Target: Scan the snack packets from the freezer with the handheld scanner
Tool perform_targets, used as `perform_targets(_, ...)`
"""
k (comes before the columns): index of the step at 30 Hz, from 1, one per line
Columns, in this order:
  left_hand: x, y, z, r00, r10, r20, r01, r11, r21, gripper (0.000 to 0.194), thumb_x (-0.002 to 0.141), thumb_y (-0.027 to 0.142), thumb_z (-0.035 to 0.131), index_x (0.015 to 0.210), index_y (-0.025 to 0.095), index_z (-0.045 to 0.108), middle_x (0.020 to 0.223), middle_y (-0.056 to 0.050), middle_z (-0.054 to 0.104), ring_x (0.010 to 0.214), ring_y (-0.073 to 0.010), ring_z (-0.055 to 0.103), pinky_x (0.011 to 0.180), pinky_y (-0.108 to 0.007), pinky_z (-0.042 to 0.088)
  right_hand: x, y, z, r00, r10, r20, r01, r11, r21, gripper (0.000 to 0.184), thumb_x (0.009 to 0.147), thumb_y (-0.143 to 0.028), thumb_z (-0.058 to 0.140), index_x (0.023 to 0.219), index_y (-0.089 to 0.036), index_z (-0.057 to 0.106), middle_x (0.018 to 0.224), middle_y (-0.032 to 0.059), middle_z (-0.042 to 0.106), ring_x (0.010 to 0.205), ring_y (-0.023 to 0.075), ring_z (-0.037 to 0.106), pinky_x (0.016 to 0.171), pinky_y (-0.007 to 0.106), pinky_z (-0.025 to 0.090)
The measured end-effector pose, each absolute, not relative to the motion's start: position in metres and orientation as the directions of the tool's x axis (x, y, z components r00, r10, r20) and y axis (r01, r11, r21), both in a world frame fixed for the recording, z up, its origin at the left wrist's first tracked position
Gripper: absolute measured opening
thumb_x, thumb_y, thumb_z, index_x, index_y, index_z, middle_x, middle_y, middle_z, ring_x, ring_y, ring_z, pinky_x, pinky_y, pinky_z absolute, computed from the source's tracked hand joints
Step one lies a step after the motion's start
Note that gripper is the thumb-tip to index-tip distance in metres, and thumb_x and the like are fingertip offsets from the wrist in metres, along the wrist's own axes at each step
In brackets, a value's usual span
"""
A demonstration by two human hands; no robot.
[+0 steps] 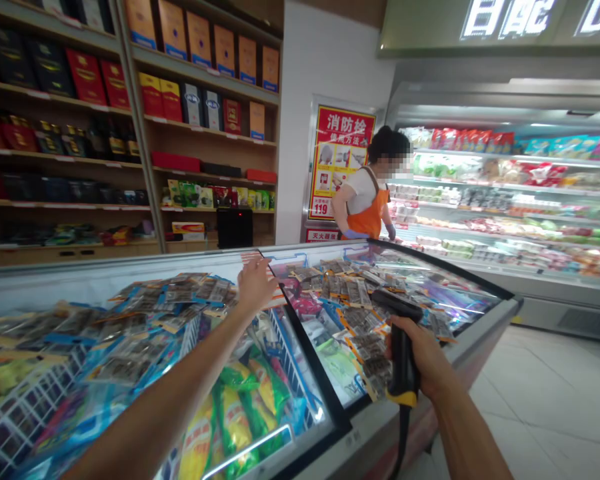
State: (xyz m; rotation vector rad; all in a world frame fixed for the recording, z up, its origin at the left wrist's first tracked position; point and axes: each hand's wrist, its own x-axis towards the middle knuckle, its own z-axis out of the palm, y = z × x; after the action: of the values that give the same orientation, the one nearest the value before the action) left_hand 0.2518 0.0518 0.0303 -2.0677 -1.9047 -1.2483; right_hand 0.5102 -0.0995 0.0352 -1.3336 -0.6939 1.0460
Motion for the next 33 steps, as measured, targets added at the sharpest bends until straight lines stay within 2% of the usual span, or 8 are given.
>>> perform_targets(3, 0.309, 0.043, 0.026, -0.001, 0.847, 0.531, 0.717, -0.37, 0.591, 0.041, 0.066, 0.023, 0.057, 0.106, 0.022, 0.055, 0.12, -0.011, 0.049, 0.111, -0.0283, 0.042, 0.094, -0.041, 0.027, 0.529, -0.107, 0.031, 0.466, 0.872, -0.153, -0.214, -0.056, -0.975, 0.011, 0.07, -0.026, 0.058, 0.068, -0.016, 0.055, 0.044, 0.0012, 0.058, 0.036, 0.0129, 0.053, 0.034, 0.021, 0.042)
perform_targets(7, 0.369, 0.026, 0.002, 0.159, 0.914, 0.374, 0.573, -0.394, 0.718, 0.035, 0.064, 0.027, 0.058, 0.097, 0.018, 0.059, 0.107, -0.013, 0.057, 0.102, -0.0284, 0.049, 0.087, -0.039, 0.034, 0.552, -0.119, 0.029, 0.53, 0.83, -0.173, -0.249, -0.043, -0.967, 0.009, 0.071, -0.024, 0.057, 0.068, -0.016, 0.054, 0.043, 0.0009, 0.057, 0.036, 0.0123, 0.053, 0.035, 0.02, 0.043)
perform_targets(15, 0.427, -0.007, -0.025, 0.478, 0.867, 0.14, 0.706, -0.474, 0.527, 0.037, 0.056, 0.046, 0.065, 0.08, 0.018, 0.064, 0.094, -0.015, 0.063, 0.093, -0.0313, 0.054, 0.08, -0.042, 0.037, 0.573, -0.132, 0.019, 0.571, 0.786, -0.235, -0.3, -0.066, -0.952, 0.009, 0.072, -0.024, 0.056, 0.074, -0.016, 0.054, 0.043, 0.0004, 0.057, 0.035, 0.012, 0.052, 0.035, 0.02, 0.042)
perform_targets(19, 0.412, 0.003, -0.025, 0.465, 0.883, 0.065, 0.701, -0.413, 0.581, 0.027, 0.05, 0.036, 0.071, 0.068, 0.018, 0.064, 0.084, -0.013, 0.065, 0.085, -0.0311, 0.057, 0.073, -0.039, 0.041, 0.561, -0.129, 0.02, 0.544, 0.809, -0.223, -0.295, -0.065, -0.953, 0.009, 0.071, -0.025, 0.056, 0.071, -0.016, 0.053, 0.042, -0.0003, 0.056, 0.035, 0.0119, 0.051, 0.034, 0.019, 0.04)
perform_targets(22, 0.392, 0.006, -0.027, 0.423, 0.902, 0.084, 0.689, -0.381, 0.617, 0.017, 0.056, 0.033, 0.066, 0.068, 0.021, 0.064, 0.083, -0.009, 0.066, 0.083, -0.0272, 0.059, 0.07, -0.034, 0.042, 0.549, -0.123, 0.023, 0.512, 0.834, -0.207, -0.29, -0.059, -0.955, 0.01, 0.073, -0.025, 0.055, 0.069, -0.016, 0.054, 0.042, 0.0, 0.056, 0.035, 0.0115, 0.051, 0.034, 0.019, 0.04)
perform_targets(25, 0.381, 0.0, -0.03, 0.371, 0.915, 0.16, 0.713, -0.391, 0.582, 0.031, 0.058, 0.041, 0.064, 0.08, 0.019, 0.064, 0.088, -0.013, 0.065, 0.087, -0.0304, 0.058, 0.074, -0.038, 0.041, 0.539, -0.116, 0.025, 0.494, 0.849, -0.188, -0.264, -0.059, -0.963, 0.011, 0.073, -0.025, 0.055, 0.067, -0.016, 0.054, 0.043, 0.0003, 0.057, 0.036, 0.0117, 0.052, 0.036, 0.02, 0.042)
perform_targets(28, 0.38, -0.001, -0.032, 0.406, 0.909, 0.093, 0.739, -0.386, 0.552, 0.034, 0.051, 0.037, 0.069, 0.078, 0.016, 0.064, 0.088, -0.016, 0.065, 0.087, -0.034, 0.057, 0.076, -0.042, 0.039, 0.533, -0.114, 0.025, 0.492, 0.853, -0.174, -0.239, -0.06, -0.969, 0.011, 0.073, -0.026, 0.057, 0.068, -0.016, 0.054, 0.045, 0.0004, 0.059, 0.037, 0.0118, 0.053, 0.036, 0.02, 0.043)
perform_targets(33, 0.359, 0.031, -0.026, 0.334, 0.938, 0.098, 0.424, -0.242, 0.873, 0.022, 0.051, 0.026, 0.07, 0.069, 0.018, 0.063, 0.074, -0.006, 0.065, 0.072, -0.0223, 0.059, 0.064, -0.03, 0.042, 0.519, -0.115, 0.026, 0.462, 0.872, -0.163, -0.239, -0.055, -0.97, 0.012, 0.072, -0.026, 0.057, 0.067, -0.016, 0.054, 0.044, 0.0005, 0.058, 0.037, 0.0115, 0.052, 0.037, 0.02, 0.043)
